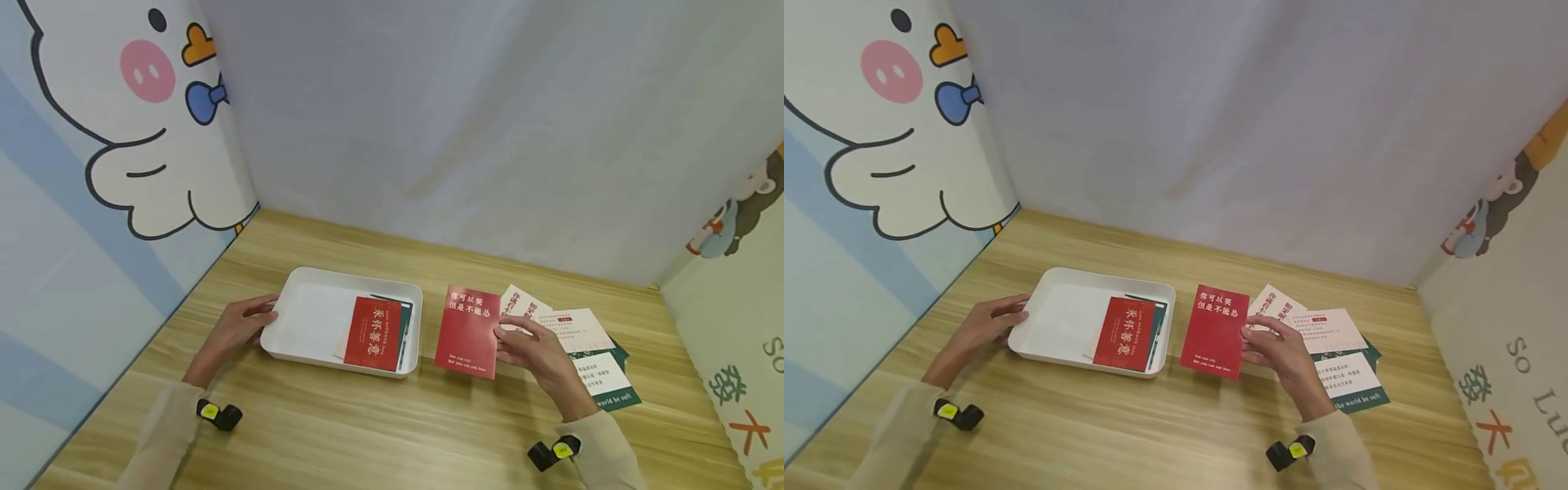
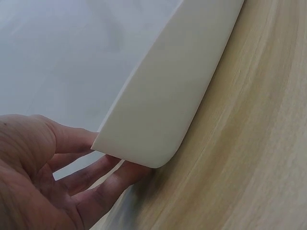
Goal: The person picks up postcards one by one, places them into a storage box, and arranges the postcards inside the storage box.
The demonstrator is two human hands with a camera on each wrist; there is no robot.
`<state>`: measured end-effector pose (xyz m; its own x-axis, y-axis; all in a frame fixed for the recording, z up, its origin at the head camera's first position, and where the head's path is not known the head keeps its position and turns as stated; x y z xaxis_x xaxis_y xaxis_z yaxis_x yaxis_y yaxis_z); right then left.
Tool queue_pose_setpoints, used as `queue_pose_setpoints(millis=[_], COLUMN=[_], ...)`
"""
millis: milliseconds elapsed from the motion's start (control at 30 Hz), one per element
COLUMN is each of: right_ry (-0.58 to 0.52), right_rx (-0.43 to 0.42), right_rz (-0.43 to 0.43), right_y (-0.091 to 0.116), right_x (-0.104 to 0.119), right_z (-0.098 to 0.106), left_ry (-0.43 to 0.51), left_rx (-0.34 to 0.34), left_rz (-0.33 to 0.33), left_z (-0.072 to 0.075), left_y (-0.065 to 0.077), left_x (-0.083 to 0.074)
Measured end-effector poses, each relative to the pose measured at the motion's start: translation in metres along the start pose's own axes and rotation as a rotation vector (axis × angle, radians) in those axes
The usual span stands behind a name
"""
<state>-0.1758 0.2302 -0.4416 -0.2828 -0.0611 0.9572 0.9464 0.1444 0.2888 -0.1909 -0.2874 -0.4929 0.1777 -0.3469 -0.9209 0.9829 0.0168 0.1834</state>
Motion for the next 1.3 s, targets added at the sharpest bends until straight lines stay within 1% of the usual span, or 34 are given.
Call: queue_pose_setpoints(millis=[100, 200, 367, 467, 633, 833, 1033, 1200, 1300], right_ry=[-0.028, -0.033, -0.014, -0.015, -0.036, -0.031, -0.025, 0.018, 0.056], right_rx=[0.005, 0.022, 0.029, 0.032, 0.045, 0.034, 0.011, -0.009, -0.019], right_rz=[0.001, 0.004, -0.013, -0.017, 0.007, 0.016, 0.031, 0.057, 0.082], right_y=[-0.005, -0.009, -0.019, -0.028, -0.044, -0.056, -0.061, -0.063, -0.063], right_x=[0.003, 0.005, 0.003, 0.002, 0.004, 0.002, -0.002, -0.005, -0.005], right_z=[-0.011, -0.022, -0.041, -0.056, -0.081, -0.104, -0.122, -0.132, -0.135], left_ry=[0.012, 0.013, 0.017, 0.013, -0.004, -0.001, -0.001, 0.002, 0.022], left_rx=[0.002, -0.007, -0.004, -0.005, -0.023, -0.01, -0.01, -0.009, -0.007], left_rz=[-0.009, -0.021, 0.01, 0.015, 0.007, -0.002, 0.001, -0.003, -0.006], left_z=[0.0, 0.001, -0.006, -0.009, -0.005, 0.0, 0.001, 0.0, -0.001], left_y=[-0.001, -0.001, 0.003, 0.004, 0.001, 0.001, 0.0, 0.001, 0.002], left_x=[-0.001, -0.001, 0.005, 0.006, 0.002, 0.0, -0.001, -0.001, -0.001])
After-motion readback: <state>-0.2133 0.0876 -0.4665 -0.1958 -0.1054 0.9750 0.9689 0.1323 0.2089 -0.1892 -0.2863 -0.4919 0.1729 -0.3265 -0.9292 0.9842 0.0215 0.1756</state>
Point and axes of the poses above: each hand's wrist, its own y-axis away from the middle knuckle, its own z-axis out of the back of the hand, x = y × z, the point moved 1 cm from there along -y, towards the middle knuckle, and after that the axes turned 7 degrees about y, right-handed, at the moved point
